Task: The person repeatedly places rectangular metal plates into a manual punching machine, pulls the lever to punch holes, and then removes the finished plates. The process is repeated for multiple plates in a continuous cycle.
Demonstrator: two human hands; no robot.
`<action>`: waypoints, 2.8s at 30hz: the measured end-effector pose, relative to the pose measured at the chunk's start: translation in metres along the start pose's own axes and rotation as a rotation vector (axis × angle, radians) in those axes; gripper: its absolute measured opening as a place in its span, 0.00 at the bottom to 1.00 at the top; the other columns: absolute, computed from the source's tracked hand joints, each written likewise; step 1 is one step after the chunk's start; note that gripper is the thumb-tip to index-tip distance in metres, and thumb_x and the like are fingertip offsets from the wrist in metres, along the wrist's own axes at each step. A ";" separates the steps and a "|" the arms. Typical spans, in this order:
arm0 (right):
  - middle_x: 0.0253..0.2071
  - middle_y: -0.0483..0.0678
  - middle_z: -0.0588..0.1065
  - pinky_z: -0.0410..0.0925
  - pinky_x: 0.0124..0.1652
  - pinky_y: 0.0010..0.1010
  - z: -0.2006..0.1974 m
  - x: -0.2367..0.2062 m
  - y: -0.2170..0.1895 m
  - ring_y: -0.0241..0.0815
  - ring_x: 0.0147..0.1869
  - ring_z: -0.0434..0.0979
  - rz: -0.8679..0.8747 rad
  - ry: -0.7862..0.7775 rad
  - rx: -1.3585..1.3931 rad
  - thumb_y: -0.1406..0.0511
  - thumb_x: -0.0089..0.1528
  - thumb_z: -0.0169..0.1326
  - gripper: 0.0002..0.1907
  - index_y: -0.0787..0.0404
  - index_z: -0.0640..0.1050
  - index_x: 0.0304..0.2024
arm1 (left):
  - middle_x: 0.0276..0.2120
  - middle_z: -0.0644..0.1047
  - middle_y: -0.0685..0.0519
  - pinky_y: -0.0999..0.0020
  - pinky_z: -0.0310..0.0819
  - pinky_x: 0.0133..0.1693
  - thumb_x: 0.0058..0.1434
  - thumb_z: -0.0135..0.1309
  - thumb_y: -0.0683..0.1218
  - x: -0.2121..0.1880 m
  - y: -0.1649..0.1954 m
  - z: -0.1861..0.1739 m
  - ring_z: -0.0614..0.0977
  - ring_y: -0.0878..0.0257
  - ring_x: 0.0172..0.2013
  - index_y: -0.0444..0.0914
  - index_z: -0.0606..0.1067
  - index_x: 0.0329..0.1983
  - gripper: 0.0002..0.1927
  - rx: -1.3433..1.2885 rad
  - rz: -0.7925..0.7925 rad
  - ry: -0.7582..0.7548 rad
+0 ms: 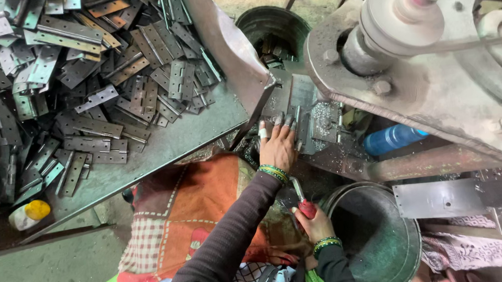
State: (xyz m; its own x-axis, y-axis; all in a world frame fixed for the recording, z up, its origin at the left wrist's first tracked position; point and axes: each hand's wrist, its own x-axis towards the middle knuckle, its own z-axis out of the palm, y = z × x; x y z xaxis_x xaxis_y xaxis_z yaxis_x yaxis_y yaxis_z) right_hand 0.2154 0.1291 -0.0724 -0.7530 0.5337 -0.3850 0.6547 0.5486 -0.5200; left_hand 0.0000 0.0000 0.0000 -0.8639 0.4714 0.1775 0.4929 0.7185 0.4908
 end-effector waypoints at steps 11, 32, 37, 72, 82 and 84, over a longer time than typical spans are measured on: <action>0.40 0.68 0.79 0.71 0.44 0.51 -0.036 -0.012 -0.036 0.71 0.46 0.78 0.123 -0.169 0.145 0.45 0.55 0.63 0.34 0.67 0.78 0.47 | 0.60 0.72 0.49 0.32 0.44 0.67 0.56 0.58 0.52 -0.001 0.003 -0.008 0.67 0.48 0.66 0.39 0.72 0.61 0.29 0.044 0.033 0.074; 0.32 0.58 0.83 0.75 0.41 0.42 -0.036 -0.018 -0.040 0.56 0.36 0.86 0.125 -0.085 0.050 0.44 0.53 0.61 0.31 0.59 0.78 0.48 | 0.61 0.71 0.48 0.38 0.54 0.65 0.58 0.57 0.53 0.002 0.004 0.001 0.67 0.48 0.67 0.39 0.70 0.63 0.30 0.001 -0.002 -0.016; 0.34 0.54 0.82 0.73 0.39 0.38 0.013 -0.001 -0.001 0.51 0.38 0.82 -0.230 0.141 0.041 0.47 0.56 0.65 0.28 0.62 0.80 0.45 | 0.58 0.72 0.50 0.33 0.48 0.68 0.57 0.57 0.51 -0.001 0.000 -0.005 0.68 0.49 0.65 0.40 0.71 0.61 0.28 0.058 0.045 0.087; 0.32 0.52 0.82 0.73 0.40 0.37 -0.060 -0.020 -0.063 0.48 0.38 0.83 -0.028 -0.048 -0.095 0.42 0.54 0.64 0.30 0.60 0.80 0.42 | 0.56 0.74 0.51 0.31 0.40 0.71 0.63 0.47 0.42 0.013 0.004 -0.003 0.70 0.53 0.64 0.38 0.74 0.61 0.22 0.007 0.004 0.084; 0.33 0.57 0.80 0.73 0.41 0.44 -0.023 -0.018 -0.037 0.60 0.40 0.82 0.002 -0.031 0.083 0.44 0.54 0.63 0.31 0.62 0.79 0.43 | 0.60 0.72 0.51 0.32 0.39 0.71 0.63 0.48 0.45 0.013 0.004 -0.005 0.67 0.52 0.68 0.39 0.72 0.63 0.23 -0.005 0.007 0.046; 0.29 0.59 0.78 0.72 0.38 0.50 -0.033 -0.017 -0.046 0.66 0.36 0.80 0.102 -0.240 0.200 0.46 0.58 0.60 0.30 0.68 0.79 0.39 | 0.60 0.72 0.49 0.31 0.40 0.68 0.57 0.49 0.44 0.013 0.005 -0.006 0.68 0.51 0.65 0.38 0.72 0.62 0.27 0.045 0.054 0.190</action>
State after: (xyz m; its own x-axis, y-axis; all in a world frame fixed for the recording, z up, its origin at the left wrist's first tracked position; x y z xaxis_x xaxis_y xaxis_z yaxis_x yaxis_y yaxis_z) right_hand 0.2000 0.1161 -0.0164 -0.6937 0.3996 -0.5993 0.7197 0.3499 -0.5997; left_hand -0.0097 0.0064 0.0096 -0.8382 0.4080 0.3619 0.5393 0.7190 0.4384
